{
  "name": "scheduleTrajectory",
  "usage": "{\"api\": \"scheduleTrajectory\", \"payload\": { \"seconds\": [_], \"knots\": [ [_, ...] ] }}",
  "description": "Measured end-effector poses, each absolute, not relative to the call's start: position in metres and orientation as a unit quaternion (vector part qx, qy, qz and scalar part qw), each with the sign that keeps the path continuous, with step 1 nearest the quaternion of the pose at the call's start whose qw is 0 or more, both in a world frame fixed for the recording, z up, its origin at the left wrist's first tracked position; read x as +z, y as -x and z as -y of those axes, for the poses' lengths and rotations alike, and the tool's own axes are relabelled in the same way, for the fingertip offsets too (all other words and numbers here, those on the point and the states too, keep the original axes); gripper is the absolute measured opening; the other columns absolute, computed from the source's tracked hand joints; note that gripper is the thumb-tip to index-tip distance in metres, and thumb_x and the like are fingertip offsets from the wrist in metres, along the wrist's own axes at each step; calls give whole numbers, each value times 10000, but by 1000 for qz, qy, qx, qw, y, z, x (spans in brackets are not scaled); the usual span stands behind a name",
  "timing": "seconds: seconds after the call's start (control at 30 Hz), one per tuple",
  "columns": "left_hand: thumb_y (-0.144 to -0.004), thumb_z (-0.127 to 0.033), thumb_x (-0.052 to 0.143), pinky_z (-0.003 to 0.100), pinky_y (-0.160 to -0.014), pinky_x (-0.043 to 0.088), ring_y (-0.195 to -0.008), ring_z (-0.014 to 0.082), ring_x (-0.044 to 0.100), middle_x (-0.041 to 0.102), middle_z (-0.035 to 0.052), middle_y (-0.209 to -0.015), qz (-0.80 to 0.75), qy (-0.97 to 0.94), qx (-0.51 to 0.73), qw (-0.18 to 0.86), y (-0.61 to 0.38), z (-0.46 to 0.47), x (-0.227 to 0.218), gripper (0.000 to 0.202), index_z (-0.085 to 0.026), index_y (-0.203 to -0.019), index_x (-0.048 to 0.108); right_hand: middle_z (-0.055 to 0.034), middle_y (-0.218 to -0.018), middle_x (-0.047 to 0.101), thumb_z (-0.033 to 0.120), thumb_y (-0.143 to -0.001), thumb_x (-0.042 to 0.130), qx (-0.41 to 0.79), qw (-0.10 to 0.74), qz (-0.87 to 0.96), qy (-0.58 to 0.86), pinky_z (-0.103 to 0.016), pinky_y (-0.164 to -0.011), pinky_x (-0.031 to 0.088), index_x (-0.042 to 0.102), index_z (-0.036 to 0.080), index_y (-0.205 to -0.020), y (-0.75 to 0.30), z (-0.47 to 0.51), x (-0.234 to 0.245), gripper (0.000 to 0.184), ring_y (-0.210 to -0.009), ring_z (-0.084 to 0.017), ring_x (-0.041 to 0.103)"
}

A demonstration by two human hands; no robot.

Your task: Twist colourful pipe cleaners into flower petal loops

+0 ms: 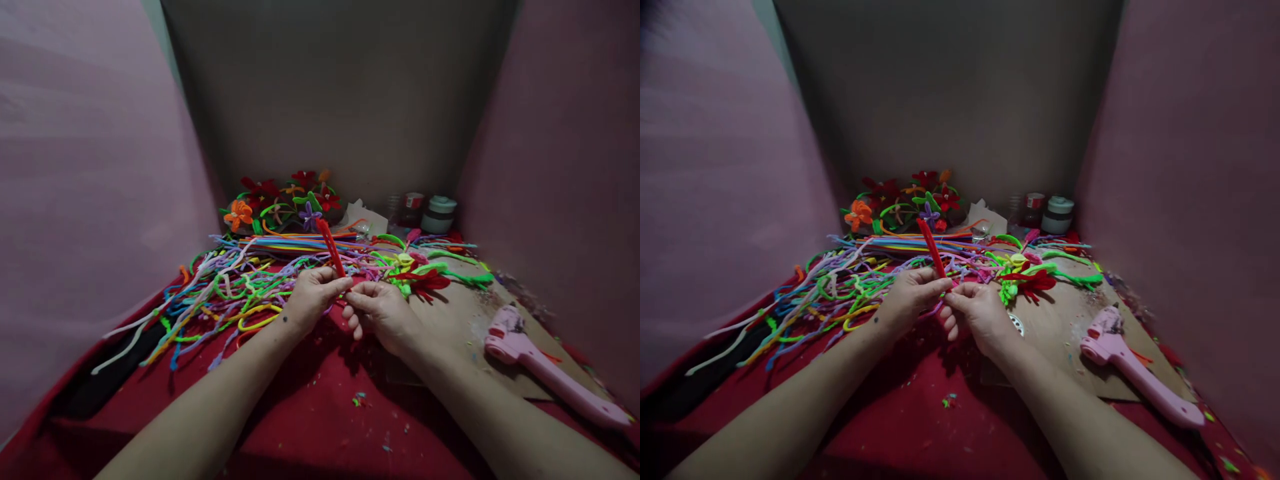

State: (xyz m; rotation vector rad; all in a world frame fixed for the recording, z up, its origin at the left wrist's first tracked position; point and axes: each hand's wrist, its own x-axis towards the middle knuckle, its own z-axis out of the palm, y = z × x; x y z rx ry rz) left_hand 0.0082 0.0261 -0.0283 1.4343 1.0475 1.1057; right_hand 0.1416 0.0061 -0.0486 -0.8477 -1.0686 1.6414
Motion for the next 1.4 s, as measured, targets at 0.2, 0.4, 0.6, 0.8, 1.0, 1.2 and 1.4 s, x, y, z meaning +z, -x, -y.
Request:
{"api": "scheduleTrajectory", "payload": {
  "seconds": [0.2,0.4,0.6,0.8,1.0,1.2,1.4],
  "knots": [
    [-645,-357,675,185,-391,182,-389,29,274,361,-72,-424,-468,-562,508,455,-6,-31,-28,316,-137,-527,481,43,-474,556,303,-700,591,589,475,491,432,-164,-255,400,505,166,-684,-134,-3,-53,163,-307,-72,479],
    [-631,-339,695,183,-375,156,-366,21,247,327,-87,-415,-449,-523,517,507,-6,-32,-26,319,-145,-553,453,30,-540,568,260,-742,536,571,478,518,421,-186,-292,441,571,154,-805,-132,-4,-59,128,-358,-81,513],
    [-679,-303,664,175,-375,170,-371,19,247,328,-84,-432,-418,-511,526,537,-5,-32,-26,296,-146,-571,438,-17,-582,600,196,-733,578,680,478,440,340,-185,-352,441,606,109,-702,-137,-3,-52,96,-406,-78,528],
    [-693,-303,659,165,-410,246,-404,24,336,439,-59,-489,-391,-548,488,555,-3,-32,-24,222,-137,-650,518,1,-523,566,61,-656,630,803,467,267,255,-135,-378,416,617,90,-663,-142,-8,-56,33,-429,-53,520],
    [-662,-309,688,171,-408,254,-420,32,388,531,-30,-550,-407,-563,455,558,-3,-30,-26,211,-128,-702,587,2,-517,585,60,-573,694,791,489,260,261,-149,-390,439,618,91,-658,-141,-9,-55,118,-405,-58,517],
    [-641,-287,709,166,-395,240,-395,21,372,517,-43,-530,-401,-523,478,580,-6,-28,-27,205,-134,-709,591,4,-507,592,78,-557,719,766,499,296,278,-184,-364,423,609,113,-654,-145,-9,-52,151,-393,-85,523],
    [-633,-228,712,190,-474,365,-480,64,509,597,5,-625,-379,-500,463,626,-6,-30,-30,181,-124,-724,594,-55,-627,654,182,-660,681,764,474,331,285,-265,-530,491,650,97,-756,-150,-12,-49,132,-532,-127,600]
  ]
}}
